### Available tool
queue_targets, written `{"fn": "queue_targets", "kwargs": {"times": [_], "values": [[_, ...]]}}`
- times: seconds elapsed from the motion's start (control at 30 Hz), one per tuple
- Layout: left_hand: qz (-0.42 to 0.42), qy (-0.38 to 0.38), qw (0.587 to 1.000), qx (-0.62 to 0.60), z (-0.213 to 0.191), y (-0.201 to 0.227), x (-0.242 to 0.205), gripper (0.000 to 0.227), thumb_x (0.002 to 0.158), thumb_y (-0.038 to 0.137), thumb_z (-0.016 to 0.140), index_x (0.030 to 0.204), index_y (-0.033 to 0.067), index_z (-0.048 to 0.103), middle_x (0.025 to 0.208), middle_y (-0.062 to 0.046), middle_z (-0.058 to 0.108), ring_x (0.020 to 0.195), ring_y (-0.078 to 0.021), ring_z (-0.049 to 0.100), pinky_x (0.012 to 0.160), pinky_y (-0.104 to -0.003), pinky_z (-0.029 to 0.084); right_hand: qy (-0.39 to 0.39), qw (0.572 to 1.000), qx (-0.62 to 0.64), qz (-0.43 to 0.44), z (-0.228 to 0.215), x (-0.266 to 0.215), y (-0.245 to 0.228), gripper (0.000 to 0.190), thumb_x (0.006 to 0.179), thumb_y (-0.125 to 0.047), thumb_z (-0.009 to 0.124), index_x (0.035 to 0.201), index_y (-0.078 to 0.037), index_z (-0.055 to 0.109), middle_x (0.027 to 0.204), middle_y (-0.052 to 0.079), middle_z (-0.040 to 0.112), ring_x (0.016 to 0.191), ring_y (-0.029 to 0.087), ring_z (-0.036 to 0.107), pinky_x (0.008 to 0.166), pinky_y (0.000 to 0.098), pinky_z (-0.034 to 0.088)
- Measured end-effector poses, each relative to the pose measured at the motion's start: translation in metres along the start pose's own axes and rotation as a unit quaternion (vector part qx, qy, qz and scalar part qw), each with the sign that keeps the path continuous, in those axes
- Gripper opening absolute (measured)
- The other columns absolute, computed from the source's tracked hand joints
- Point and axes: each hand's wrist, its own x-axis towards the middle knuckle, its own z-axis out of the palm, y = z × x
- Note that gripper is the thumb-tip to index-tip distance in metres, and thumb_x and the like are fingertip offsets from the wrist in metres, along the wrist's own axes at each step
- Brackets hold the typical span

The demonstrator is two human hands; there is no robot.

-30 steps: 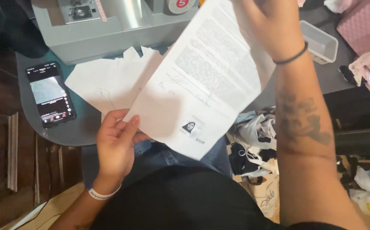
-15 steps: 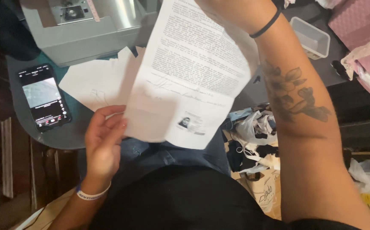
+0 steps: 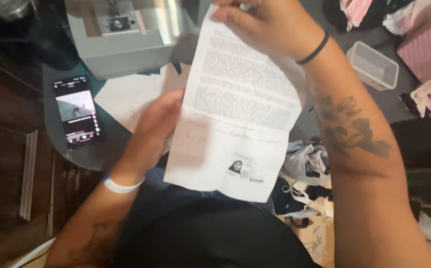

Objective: The person organizes sewing supplies at a worktable. They handle red and black fabric pieces, place them into a plastic container, and sort small metal rings and threads. The person also unfolds and reads a printed instruction sheet before returning it to the table.

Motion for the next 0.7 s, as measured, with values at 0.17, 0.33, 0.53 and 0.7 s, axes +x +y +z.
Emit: {"fn": "queue_targets", "kwargs": {"times": [0.17,0.33,0.53,0.7], "values": [[-0.168,-0.002,0.985,-0.030,0.026,0.015,0.033,0.053,0.095,0.032,0.063,0.141,0.0058,0.065,0.141,-0.008,0.074,0.129,-0.0212,0.073,0.110,-0.034,0.059,0.005,0.997,0.075,0.018,0.005,-0.002,-0.009,0.014,0.121,-0.011,0.064,0.121,-0.003,0.075,0.106,0.003,0.072,0.089,0.012,0.062,0.073,0.0267,0.050],[-0.176,0.056,0.979,-0.087,0.024,0.002,0.040,0.048,0.098,0.024,0.061,0.140,0.0030,0.068,0.138,-0.008,0.074,0.123,-0.0199,0.072,0.106,-0.033,0.059,0.178,0.983,-0.048,-0.003,-0.014,-0.043,0.012,0.012,0.117,-0.001,0.076,0.113,0.008,0.070,0.111,0.018,0.074,0.103,0.031,0.071,0.092,0.0412,0.054],[-0.178,0.058,0.970,-0.155,0.013,0.000,0.030,0.048,0.098,0.027,0.060,0.140,0.0044,0.067,0.140,-0.012,0.074,0.127,-0.0254,0.073,0.108,-0.039,0.060,0.354,0.893,0.244,0.137,0.030,-0.134,0.001,0.047,0.123,-0.034,0.056,0.163,-0.017,0.037,0.156,0.016,0.050,0.137,0.023,0.052,0.116,0.0418,0.054],[-0.185,0.085,0.956,-0.210,0.019,-0.009,0.026,0.033,0.102,0.023,0.068,0.124,-0.0017,0.069,0.106,-0.022,0.080,0.088,-0.0269,0.080,0.079,-0.048,0.068,0.297,0.779,0.483,0.267,0.126,-0.169,-0.009,0.097,0.089,-0.068,0.072,0.161,-0.013,0.039,0.150,0.012,0.060,0.131,0.021,0.063,0.102,0.0378,0.061]]}}
